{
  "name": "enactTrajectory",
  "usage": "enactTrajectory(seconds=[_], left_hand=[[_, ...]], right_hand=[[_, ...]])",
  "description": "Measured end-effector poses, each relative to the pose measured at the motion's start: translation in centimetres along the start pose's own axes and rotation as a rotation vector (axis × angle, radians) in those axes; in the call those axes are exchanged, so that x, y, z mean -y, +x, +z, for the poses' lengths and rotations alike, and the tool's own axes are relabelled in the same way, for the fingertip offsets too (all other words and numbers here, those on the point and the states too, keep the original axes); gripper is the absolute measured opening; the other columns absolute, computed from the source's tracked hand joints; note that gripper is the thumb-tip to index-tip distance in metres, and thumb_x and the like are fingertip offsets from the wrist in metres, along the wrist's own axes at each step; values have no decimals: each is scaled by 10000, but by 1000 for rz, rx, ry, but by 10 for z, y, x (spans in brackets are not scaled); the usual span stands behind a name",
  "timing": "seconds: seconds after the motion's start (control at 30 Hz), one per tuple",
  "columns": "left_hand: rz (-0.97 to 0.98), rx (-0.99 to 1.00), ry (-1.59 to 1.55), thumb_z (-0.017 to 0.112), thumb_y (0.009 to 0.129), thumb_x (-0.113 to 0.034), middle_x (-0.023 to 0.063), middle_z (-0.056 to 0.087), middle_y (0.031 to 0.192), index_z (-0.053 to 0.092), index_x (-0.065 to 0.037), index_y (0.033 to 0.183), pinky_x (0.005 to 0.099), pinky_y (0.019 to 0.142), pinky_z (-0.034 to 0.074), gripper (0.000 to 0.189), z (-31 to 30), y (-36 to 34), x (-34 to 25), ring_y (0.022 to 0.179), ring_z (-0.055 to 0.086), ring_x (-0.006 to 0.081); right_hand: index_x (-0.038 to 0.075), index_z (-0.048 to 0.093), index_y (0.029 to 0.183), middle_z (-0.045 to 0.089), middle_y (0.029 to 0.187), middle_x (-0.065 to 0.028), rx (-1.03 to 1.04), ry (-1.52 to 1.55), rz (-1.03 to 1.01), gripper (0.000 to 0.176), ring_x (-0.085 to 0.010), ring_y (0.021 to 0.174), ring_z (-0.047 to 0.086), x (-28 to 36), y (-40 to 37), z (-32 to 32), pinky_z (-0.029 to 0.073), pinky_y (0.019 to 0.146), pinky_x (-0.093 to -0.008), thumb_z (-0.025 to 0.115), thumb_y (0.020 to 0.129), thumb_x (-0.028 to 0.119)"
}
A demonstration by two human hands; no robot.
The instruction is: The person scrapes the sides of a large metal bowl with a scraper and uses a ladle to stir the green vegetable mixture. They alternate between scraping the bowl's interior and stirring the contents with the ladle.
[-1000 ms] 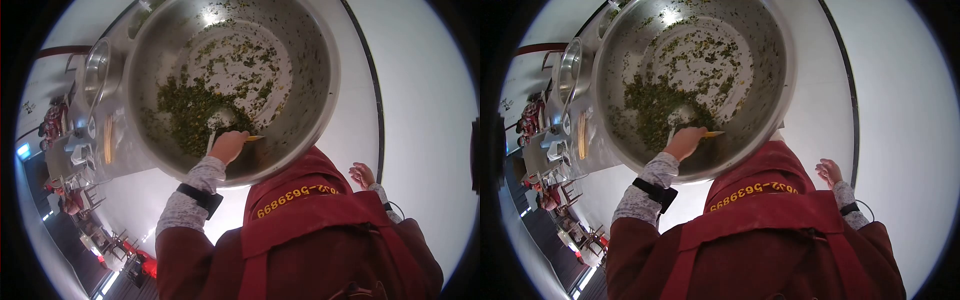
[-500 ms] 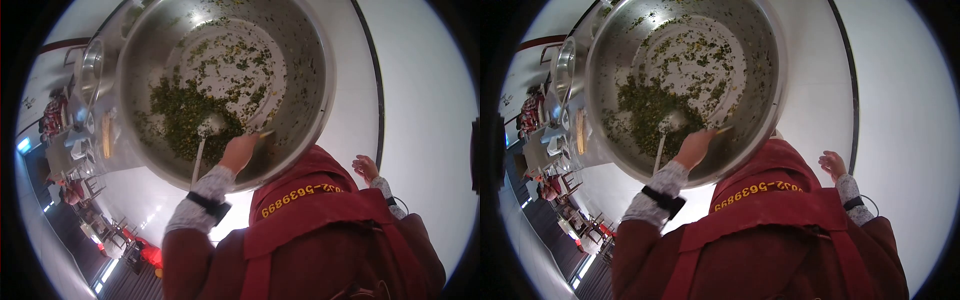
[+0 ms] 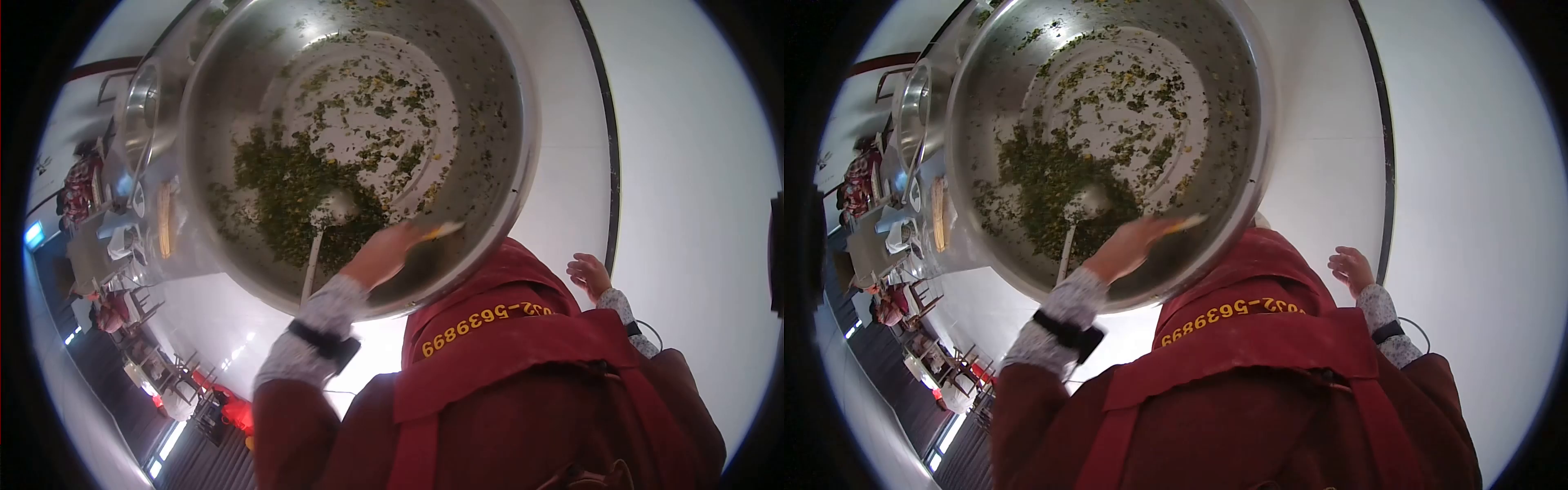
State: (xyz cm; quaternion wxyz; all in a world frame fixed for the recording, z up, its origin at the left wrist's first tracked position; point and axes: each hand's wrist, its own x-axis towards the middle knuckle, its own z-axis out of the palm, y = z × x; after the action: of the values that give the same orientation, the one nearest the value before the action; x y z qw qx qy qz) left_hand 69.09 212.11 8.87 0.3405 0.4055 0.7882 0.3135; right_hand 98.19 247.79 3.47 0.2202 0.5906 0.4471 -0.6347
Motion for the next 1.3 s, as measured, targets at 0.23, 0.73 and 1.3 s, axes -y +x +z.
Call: enactTrajectory(seconds=[0.23, 0.73, 1.3], left_hand=[[-237, 279, 252, 478, 864, -275, 134, 555, 834, 549, -138, 1138, 396, 710, 450, 314, -55, -17, -4, 758, 554, 301], [-238, 347, -202, 511, 865, -250, 164, 549, 991, 479, -112, 1235, 362, 835, 401, 397, -11, 12, 14, 911, 529, 302], [-326, -175, -675, 524, 856, -210, 154, 557, 1135, 487, -41, 1212, 283, 873, 397, 396, 21, 127, -30, 988, 551, 200]], right_hand=[[48, 453, 1135, 570, 958, -88, -66, -6, -21, 328, -173, 864, 568, 13, 0, -13, 454, 772, -317, 477, 848, 203], [16, 487, 1104, 583, 959, -78, 36, -208, -229, 327, -139, 827, 575, 65, 7, 5, 453, 724, -247, 529, 832, 191], [-8, 428, 1214, 546, 1107, -158, -14, -184, -1194, 381, -209, 1021, 514, 291, 6, 212, 376, 892, -296, 341, 921, 220]])
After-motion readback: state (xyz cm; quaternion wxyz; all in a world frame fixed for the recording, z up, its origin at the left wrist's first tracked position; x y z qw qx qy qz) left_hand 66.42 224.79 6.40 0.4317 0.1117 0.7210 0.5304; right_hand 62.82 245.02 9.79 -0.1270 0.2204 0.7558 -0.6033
